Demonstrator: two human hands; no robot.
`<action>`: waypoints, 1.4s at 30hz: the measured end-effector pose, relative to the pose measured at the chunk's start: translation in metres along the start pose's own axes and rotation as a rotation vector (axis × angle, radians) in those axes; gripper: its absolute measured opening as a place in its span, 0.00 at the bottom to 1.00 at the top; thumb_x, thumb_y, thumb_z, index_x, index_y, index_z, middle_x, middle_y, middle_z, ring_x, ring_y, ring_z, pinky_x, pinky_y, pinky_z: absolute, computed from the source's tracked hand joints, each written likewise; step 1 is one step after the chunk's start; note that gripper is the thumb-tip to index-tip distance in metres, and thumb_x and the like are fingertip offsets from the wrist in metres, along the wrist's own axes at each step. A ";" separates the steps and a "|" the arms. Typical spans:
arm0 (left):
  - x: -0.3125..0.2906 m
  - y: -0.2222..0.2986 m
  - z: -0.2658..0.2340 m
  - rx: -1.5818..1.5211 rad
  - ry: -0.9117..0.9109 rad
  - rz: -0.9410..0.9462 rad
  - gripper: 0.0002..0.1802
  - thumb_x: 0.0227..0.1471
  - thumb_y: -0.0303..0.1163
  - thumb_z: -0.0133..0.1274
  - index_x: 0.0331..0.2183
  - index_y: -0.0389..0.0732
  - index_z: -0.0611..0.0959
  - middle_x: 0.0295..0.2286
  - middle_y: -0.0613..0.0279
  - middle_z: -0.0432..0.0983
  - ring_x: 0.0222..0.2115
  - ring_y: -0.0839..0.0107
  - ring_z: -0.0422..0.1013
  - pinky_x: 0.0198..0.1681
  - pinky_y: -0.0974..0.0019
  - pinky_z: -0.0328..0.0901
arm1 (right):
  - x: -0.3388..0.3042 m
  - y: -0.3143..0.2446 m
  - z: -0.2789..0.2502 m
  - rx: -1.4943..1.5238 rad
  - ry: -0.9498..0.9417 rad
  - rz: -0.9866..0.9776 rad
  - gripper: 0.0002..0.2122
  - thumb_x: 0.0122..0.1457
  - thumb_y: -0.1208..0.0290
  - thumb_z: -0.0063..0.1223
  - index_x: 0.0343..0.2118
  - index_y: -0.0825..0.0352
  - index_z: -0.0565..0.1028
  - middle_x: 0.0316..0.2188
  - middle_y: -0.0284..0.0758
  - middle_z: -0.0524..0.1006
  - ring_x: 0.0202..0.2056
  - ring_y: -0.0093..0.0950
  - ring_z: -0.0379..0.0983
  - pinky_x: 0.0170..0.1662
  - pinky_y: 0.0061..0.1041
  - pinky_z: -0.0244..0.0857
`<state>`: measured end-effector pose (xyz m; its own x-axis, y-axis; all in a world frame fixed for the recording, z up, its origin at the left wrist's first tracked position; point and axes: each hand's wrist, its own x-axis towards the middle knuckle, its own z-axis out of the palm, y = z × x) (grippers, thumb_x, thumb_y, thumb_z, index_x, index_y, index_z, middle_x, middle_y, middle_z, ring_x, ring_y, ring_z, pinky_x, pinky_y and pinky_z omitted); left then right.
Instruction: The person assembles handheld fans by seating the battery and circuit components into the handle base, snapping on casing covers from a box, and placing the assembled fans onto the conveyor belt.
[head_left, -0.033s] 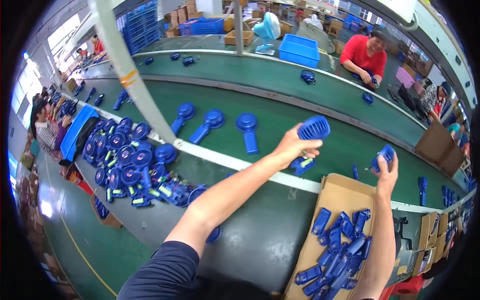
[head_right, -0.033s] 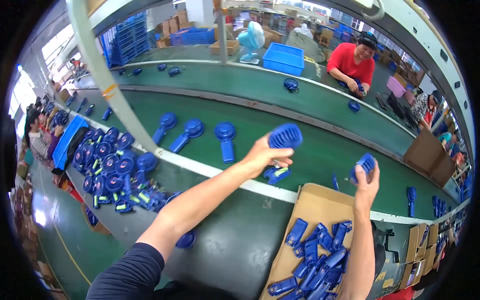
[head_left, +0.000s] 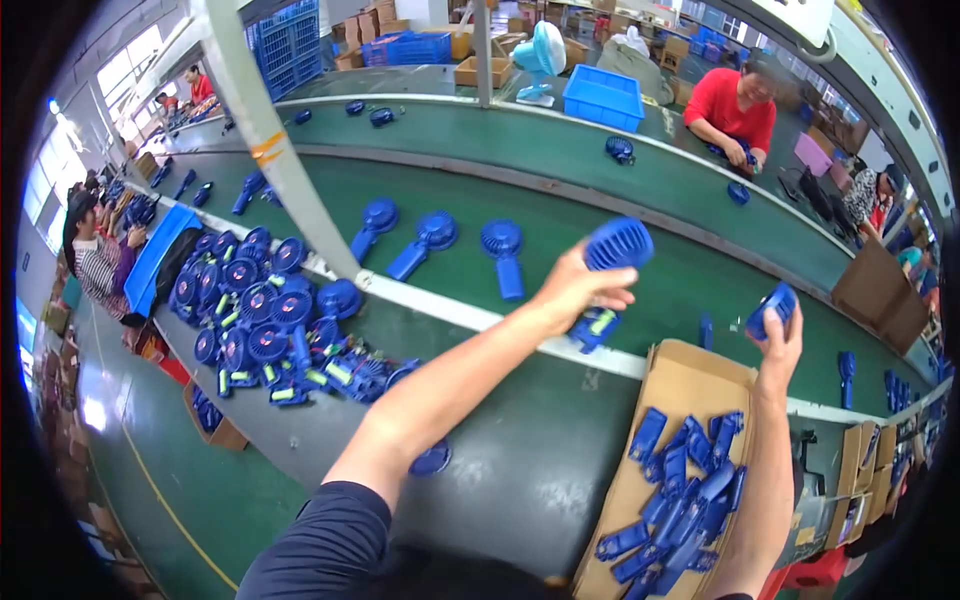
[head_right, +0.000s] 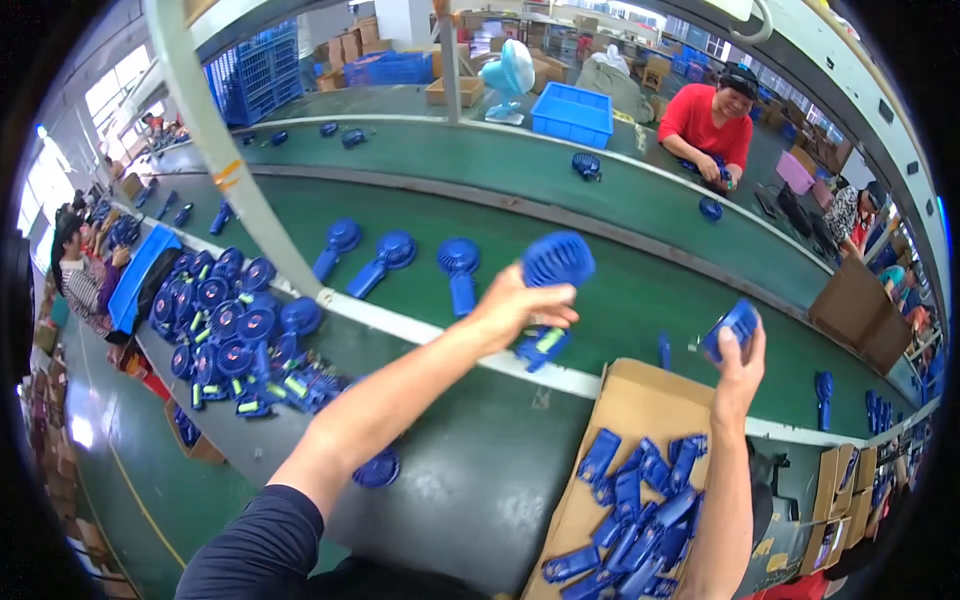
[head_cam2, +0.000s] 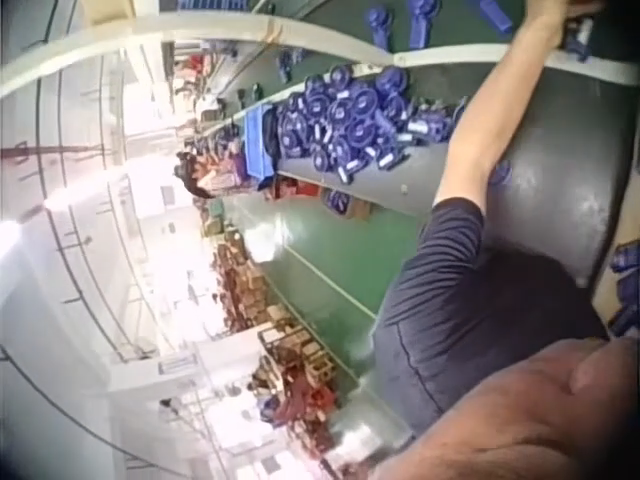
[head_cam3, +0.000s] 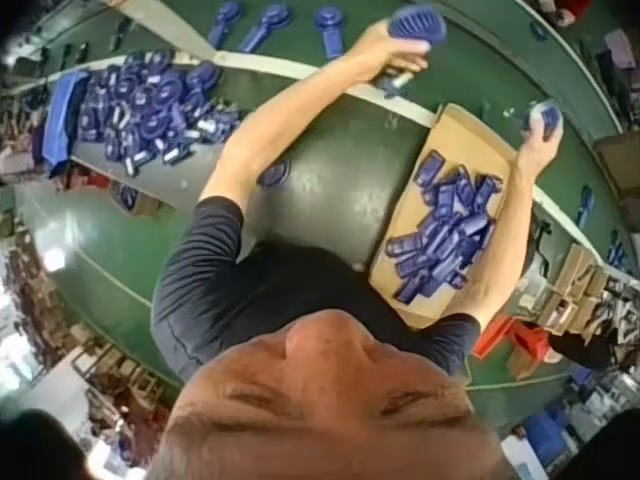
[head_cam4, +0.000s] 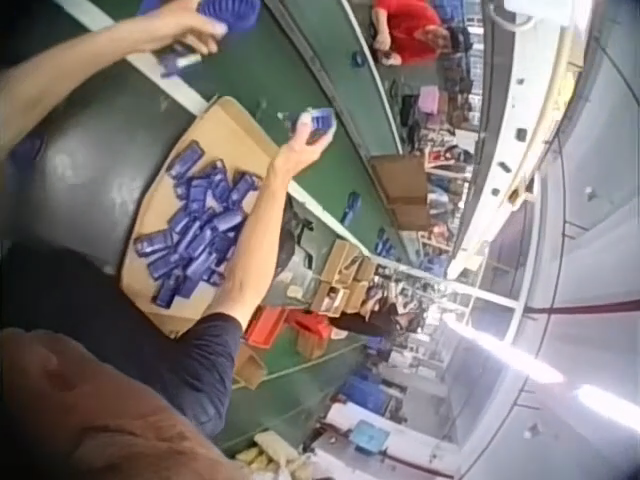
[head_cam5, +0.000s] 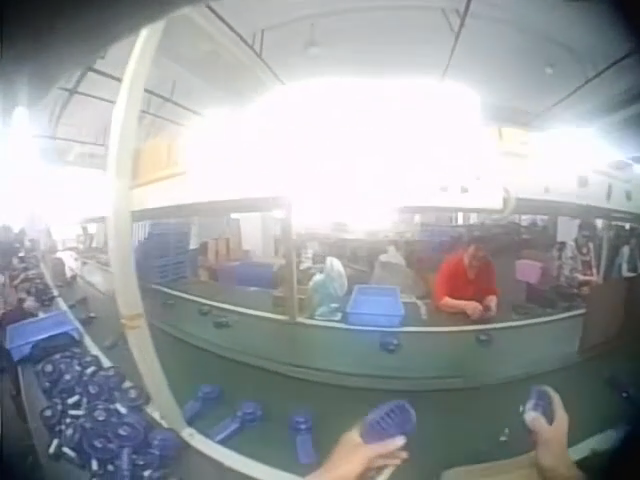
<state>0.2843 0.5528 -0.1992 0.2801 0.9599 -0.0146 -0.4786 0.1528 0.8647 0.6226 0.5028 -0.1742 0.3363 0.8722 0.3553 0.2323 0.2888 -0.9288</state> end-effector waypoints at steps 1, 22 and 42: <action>-0.030 0.021 -0.018 0.022 0.002 0.050 0.31 0.48 0.32 0.70 0.51 0.39 0.74 0.38 0.59 0.79 0.30 0.66 0.80 0.31 0.65 0.76 | -0.015 -0.027 0.009 0.063 -0.073 -0.019 0.29 0.63 0.57 0.55 0.62 0.68 0.65 0.50 0.37 0.73 0.49 0.28 0.72 0.46 0.30 0.73; -0.318 0.038 -0.092 1.088 0.253 0.339 0.41 0.41 0.37 0.71 0.57 0.34 0.74 0.56 0.47 0.70 0.58 0.51 0.66 0.64 0.54 0.59 | -0.304 -0.106 0.104 0.774 -0.763 0.714 0.37 0.61 0.45 0.57 0.65 0.67 0.62 0.59 0.46 0.71 0.60 0.46 0.70 0.55 0.48 0.73; -0.352 -0.102 -0.010 -0.123 -0.097 -0.421 0.19 0.56 0.29 0.62 0.48 0.37 0.75 0.30 0.57 0.77 0.29 0.64 0.77 0.31 0.63 0.71 | -0.344 -0.118 0.032 0.713 -0.159 0.591 0.30 0.56 0.63 0.57 0.61 0.71 0.66 0.55 0.49 0.74 0.57 0.44 0.73 0.47 0.36 0.79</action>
<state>0.2268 0.2016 -0.2875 0.5452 0.7826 -0.3004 -0.3998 0.5577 0.7274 0.4502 0.1817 -0.1906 0.0799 0.9832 -0.1644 -0.5682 -0.0906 -0.8179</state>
